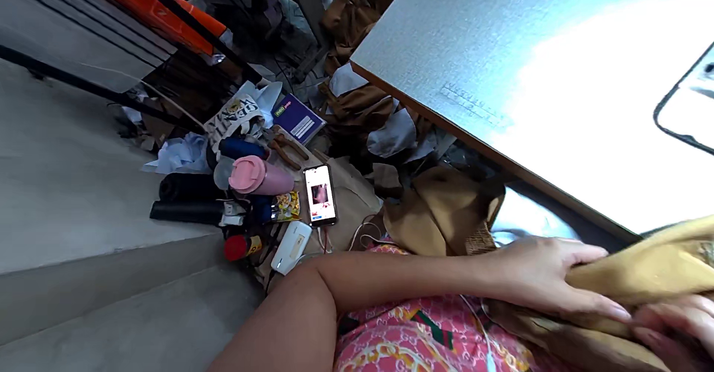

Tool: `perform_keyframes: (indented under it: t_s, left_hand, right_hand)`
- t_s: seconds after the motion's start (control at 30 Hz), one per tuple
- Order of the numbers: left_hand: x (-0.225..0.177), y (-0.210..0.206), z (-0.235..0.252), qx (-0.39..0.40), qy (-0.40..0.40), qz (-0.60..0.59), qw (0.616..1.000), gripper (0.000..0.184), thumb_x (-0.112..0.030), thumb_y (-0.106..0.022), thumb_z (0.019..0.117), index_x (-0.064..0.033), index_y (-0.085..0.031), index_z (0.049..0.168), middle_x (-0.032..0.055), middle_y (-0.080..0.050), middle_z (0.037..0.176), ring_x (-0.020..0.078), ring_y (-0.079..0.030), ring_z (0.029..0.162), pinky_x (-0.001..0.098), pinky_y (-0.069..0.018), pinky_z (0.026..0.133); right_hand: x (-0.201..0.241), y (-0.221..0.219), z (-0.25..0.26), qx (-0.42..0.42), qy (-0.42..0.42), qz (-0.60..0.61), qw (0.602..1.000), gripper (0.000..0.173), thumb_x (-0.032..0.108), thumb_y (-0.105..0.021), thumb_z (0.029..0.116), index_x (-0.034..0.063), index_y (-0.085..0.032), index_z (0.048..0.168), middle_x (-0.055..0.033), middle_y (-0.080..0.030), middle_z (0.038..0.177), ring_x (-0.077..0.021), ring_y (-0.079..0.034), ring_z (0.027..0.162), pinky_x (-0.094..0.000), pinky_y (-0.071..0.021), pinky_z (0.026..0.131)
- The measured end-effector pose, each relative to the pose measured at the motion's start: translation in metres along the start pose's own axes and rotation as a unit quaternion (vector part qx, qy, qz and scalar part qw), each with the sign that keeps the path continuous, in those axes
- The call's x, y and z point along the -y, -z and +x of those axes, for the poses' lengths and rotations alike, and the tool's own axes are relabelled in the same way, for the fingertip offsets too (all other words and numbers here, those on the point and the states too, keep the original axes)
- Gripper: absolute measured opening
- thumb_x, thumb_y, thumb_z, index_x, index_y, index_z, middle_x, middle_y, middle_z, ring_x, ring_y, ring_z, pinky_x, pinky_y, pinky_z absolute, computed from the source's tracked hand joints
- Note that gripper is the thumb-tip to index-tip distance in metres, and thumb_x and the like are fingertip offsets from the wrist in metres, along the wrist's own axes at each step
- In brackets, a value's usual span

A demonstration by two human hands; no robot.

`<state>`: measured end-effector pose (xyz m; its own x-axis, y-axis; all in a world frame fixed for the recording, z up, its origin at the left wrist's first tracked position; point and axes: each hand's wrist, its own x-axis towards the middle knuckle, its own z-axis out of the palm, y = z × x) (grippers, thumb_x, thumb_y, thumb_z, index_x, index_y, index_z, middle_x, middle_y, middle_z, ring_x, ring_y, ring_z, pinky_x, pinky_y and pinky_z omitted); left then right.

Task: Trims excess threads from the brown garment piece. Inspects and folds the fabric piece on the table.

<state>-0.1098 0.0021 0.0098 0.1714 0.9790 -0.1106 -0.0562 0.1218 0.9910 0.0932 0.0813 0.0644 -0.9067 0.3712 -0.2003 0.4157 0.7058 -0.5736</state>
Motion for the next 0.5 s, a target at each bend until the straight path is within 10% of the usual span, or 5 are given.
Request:
perform_keyframes:
  t_s: [0.17, 0.3, 0.5]
  left_hand:
    - [0.0, 0.001, 0.005, -0.004, 0.031, -0.042, 0.999, 0.024, -0.003, -0.062, 0.0981, 0.0131, -0.065, 0.116, 0.0217, -0.07, 0.106, 0.0179, -0.068, 0.1, 0.0352, -0.0538, 0.092]
    - [0.003, 0.002, 0.002, -0.011, 0.084, -0.102, 0.991, 0.018, -0.004, -0.06, 0.0994, 0.0093, -0.065, 0.111, 0.0108, -0.069, 0.096, 0.0049, -0.066, 0.088, 0.0253, -0.0554, 0.084]
    - [0.003, 0.001, 0.0, -0.009, 0.086, -0.1, 0.991, 0.016, -0.002, -0.06, 0.0992, 0.0089, -0.065, 0.11, 0.0095, -0.069, 0.093, 0.0042, -0.065, 0.084, 0.0245, -0.055, 0.08]
  right_hand:
    - [-0.017, -0.017, 0.0, -0.192, 0.02, -0.037, 0.981, 0.032, 0.028, -0.047, 0.1048, 0.0004, -0.06, 0.094, -0.0168, -0.06, 0.083, -0.0213, -0.058, 0.075, -0.0293, -0.0467, 0.065]
    - [-0.018, -0.033, 0.005, -0.262, 0.002, -0.11, 0.959, 0.036, 0.035, -0.056, 0.0991, 0.0018, -0.069, 0.106, -0.0219, -0.068, 0.096, -0.0311, -0.065, 0.066, -0.0402, -0.0451, 0.047]
    - [-0.012, -0.044, 0.01, -0.277, 0.006, -0.115, 0.954, 0.03, 0.023, -0.053, 0.1007, 0.0006, -0.07, 0.11, -0.0234, -0.067, 0.099, -0.033, -0.065, 0.07, -0.0417, -0.0441, 0.05]
